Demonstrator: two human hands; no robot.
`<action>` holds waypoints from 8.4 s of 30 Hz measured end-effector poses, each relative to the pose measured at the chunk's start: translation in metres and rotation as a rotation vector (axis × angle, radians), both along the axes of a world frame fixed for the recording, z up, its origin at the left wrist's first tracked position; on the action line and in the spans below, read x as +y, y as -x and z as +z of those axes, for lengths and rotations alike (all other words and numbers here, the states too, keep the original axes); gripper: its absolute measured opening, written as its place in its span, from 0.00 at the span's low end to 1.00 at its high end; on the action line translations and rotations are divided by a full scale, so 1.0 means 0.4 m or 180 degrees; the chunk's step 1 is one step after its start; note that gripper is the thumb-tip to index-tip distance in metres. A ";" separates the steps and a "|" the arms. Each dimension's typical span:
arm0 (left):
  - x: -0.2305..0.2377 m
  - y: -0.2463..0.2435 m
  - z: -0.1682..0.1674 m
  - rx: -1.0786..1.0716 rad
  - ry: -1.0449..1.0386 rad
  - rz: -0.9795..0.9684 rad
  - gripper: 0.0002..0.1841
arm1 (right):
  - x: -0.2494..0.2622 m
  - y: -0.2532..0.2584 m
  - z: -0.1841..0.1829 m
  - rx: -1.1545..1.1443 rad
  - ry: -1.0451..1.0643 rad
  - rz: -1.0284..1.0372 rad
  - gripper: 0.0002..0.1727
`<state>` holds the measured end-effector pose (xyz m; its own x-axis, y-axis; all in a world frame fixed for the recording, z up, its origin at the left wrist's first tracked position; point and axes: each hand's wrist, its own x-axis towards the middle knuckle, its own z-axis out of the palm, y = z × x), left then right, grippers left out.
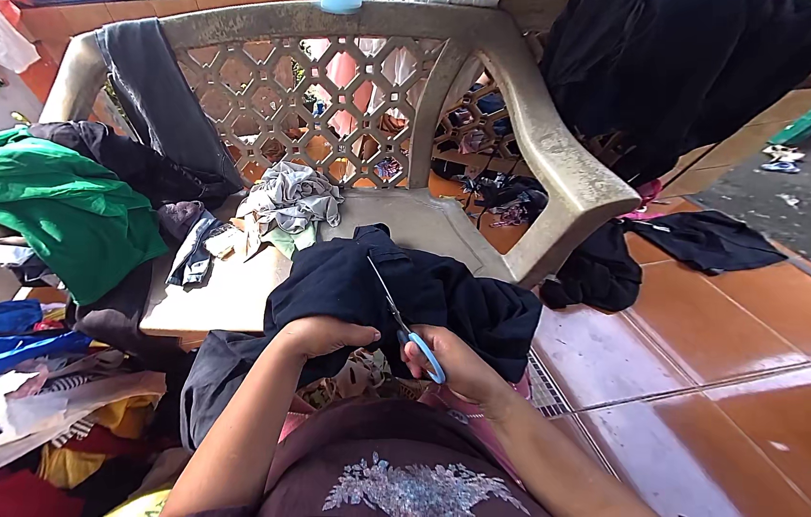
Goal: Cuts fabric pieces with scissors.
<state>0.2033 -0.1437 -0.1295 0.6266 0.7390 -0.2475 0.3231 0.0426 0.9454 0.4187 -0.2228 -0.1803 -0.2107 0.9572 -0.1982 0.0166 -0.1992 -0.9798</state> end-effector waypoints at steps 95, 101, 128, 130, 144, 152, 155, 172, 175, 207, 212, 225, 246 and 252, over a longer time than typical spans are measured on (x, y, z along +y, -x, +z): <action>-0.053 -0.073 -0.104 -0.1089 0.0173 0.0838 0.06 | -0.033 0.084 -0.015 0.1229 0.0018 -0.0770 0.13; -0.057 -0.081 -0.104 -0.1812 0.0749 0.1593 0.06 | -0.031 0.063 -0.026 0.0739 -0.0157 -0.0693 0.14; -0.039 -0.086 -0.120 -0.2499 0.1116 0.1490 0.07 | -0.042 0.058 -0.056 0.0640 0.0068 -0.0110 0.15; -0.042 -0.093 -0.118 -0.2448 0.1123 0.1435 0.06 | -0.042 0.058 -0.055 0.0581 0.0026 -0.0108 0.18; -0.018 -0.093 -0.101 -0.2189 0.0967 0.1495 0.08 | -0.058 0.063 -0.079 0.0539 -0.0187 -0.0416 0.10; -0.033 -0.085 -0.103 -0.1793 0.1078 0.0935 0.08 | -0.051 0.056 -0.061 0.0906 0.0061 -0.0277 0.14; -0.028 -0.083 -0.096 -0.1775 0.1082 0.0917 0.08 | -0.054 0.065 -0.064 0.0971 -0.0025 -0.0404 0.14; -0.046 -0.071 -0.143 -0.1270 0.0488 0.0346 0.07 | -0.057 0.068 -0.043 0.1675 0.0349 -0.0541 0.17; -0.046 -0.075 -0.143 -0.1245 0.0418 0.0332 0.07 | -0.059 0.080 -0.046 0.1714 0.0315 -0.0671 0.19; -0.008 -0.110 -0.201 -0.2538 0.2725 0.1982 0.27 | -0.081 0.074 -0.143 -0.0182 0.0376 -0.0511 0.13; -0.014 -0.118 -0.176 -0.2629 0.2790 0.2767 0.13 | -0.078 0.083 -0.140 -0.0389 0.0380 -0.0375 0.14; -0.027 -0.100 -0.185 -0.3407 0.2832 0.2403 0.20 | -0.084 0.082 -0.137 -0.0811 0.0270 0.0060 0.19; -0.053 -0.065 -0.090 -0.1708 0.0450 0.3272 0.12 | -0.055 -0.090 -0.157 0.1406 -0.0486 0.1024 0.28; -0.139 -0.073 -0.087 -0.1772 0.0741 0.2093 0.08 | 0.047 -0.071 -0.021 0.0508 -0.0122 -0.0955 0.22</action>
<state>0.2324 -0.1994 -0.1645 0.1679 0.9604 -0.2224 -0.3379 0.2680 0.9022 0.4473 -0.2039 -0.1888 0.0558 0.9874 -0.1480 -0.1914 -0.1349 -0.9722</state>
